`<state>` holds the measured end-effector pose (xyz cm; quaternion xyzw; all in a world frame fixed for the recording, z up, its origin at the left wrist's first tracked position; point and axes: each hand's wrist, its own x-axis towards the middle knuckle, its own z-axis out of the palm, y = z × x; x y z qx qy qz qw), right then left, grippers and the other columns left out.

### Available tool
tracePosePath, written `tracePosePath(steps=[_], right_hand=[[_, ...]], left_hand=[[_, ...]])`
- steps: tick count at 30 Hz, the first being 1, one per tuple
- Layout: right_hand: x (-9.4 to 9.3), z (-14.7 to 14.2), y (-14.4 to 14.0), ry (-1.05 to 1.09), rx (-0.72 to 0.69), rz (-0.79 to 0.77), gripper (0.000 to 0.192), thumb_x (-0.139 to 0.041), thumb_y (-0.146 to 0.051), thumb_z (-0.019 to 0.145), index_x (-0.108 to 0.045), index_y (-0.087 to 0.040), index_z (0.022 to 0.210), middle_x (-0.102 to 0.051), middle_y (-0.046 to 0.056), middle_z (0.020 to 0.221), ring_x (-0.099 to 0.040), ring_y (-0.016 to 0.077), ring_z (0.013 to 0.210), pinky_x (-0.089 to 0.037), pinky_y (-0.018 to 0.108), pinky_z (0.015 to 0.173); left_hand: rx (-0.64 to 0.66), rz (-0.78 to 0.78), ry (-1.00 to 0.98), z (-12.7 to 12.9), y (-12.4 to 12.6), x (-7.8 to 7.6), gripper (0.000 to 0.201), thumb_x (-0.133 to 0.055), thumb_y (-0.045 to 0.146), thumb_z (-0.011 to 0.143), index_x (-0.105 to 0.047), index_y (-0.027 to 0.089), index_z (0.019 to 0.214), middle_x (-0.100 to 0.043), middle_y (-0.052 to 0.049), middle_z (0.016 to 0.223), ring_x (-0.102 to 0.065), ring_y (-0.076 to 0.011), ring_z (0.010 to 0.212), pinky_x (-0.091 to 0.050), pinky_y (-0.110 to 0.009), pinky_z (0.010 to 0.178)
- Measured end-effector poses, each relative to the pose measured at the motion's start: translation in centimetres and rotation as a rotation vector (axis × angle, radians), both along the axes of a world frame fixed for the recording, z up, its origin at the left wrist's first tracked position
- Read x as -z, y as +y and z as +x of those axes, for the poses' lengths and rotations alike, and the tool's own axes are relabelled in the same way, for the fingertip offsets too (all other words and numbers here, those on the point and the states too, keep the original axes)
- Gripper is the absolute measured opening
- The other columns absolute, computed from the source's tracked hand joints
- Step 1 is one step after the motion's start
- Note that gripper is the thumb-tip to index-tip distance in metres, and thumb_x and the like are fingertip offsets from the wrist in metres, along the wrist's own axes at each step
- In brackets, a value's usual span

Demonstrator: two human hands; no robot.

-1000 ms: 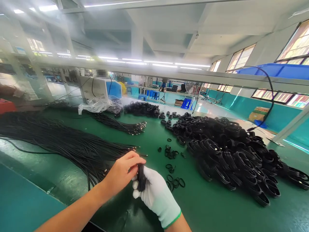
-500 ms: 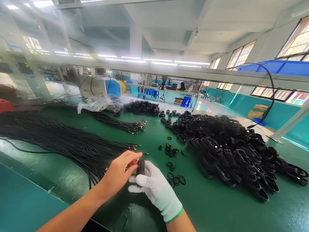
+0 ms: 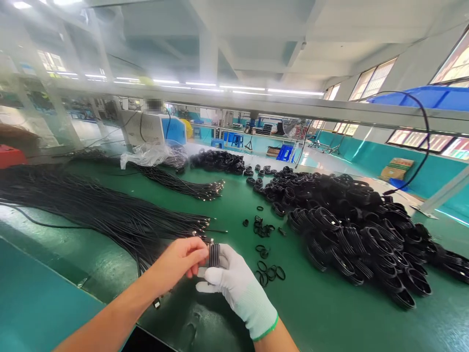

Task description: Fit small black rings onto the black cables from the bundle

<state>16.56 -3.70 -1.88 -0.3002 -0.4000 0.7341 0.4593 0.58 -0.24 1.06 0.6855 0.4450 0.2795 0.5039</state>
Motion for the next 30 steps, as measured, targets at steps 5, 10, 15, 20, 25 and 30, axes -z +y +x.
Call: tracePosePath(steps=[5,10,15,20,25,30], right_hand=[[0.0,-0.5,0.1,-0.064,0.033,-0.020,0.055,-0.078,-0.019,0.061,-0.053,-0.017,0.110,-0.057,0.007,0.107,-0.059,0.0228,0.095,-0.055,0.039,0.075],[0.3,-0.9,0.1,0.000,0.029,-0.037,0.063,-0.080,-0.019,0.057,-0.052,-0.017,0.114,-0.056,0.009,0.114,-0.061,0.0242,0.095,-0.054,0.038,0.077],[0.3,-0.9,0.2,0.058,0.048,-0.019,0.052,-0.076,-0.021,0.065,-0.054,-0.017,0.112,-0.056,0.009,0.111,-0.060,0.0231,0.096,-0.053,0.037,0.076],[0.0,-0.3,0.0,0.356,-0.079,-0.120,0.032,-0.061,-0.031,0.079,-0.059,-0.014,0.107,-0.060,0.008,0.098,-0.060,0.0176,0.084,-0.050,0.031,0.072],[-0.5,-0.3,0.0,0.451,-0.241,-0.205,0.044,-0.056,-0.039,0.076,-0.060,-0.005,0.104,-0.060,0.012,0.096,-0.059,0.0168,0.080,-0.050,0.027,0.064],[-0.1,-0.7,0.2,0.071,0.001,-0.097,0.045,-0.065,-0.038,0.074,-0.054,-0.011,0.108,-0.059,0.011,0.094,-0.061,0.0209,0.079,-0.052,0.036,0.065]], left_hand=[[-0.118,0.593,0.210,0.3,-0.3,0.9,0.034,-0.044,0.003,0.072,-0.061,0.023,0.094,-0.059,-0.001,0.095,-0.057,-0.0142,0.081,-0.044,-0.025,0.075],[-0.142,0.633,0.094,0.8,0.6,2.4,0.032,-0.043,-0.001,0.072,-0.065,0.020,0.081,-0.059,0.001,0.078,-0.056,-0.0110,0.072,-0.044,-0.021,0.067],[-0.119,0.599,0.098,1.4,1.5,1.5,0.029,-0.043,-0.001,0.070,-0.064,0.018,0.078,-0.058,0.000,0.078,-0.054,-0.0112,0.071,-0.043,-0.022,0.067],[-0.005,0.290,0.039,-0.1,2.8,-1.0,0.023,-0.054,0.015,0.074,-0.066,0.020,0.093,-0.063,-0.001,0.088,-0.055,-0.0142,0.076,-0.044,-0.025,0.070],[0.382,-0.018,-0.214,-1.9,3.6,-1.5,0.042,-0.062,0.019,0.072,-0.061,0.022,0.114,-0.059,-0.004,0.118,-0.056,-0.0190,0.099,-0.043,-0.030,0.085],[0.278,0.037,-0.103,-1.3,3.3,-0.8,0.040,-0.068,0.021,0.067,-0.065,0.021,0.107,-0.063,-0.005,0.109,-0.055,-0.0236,0.105,-0.043,-0.034,0.090]])
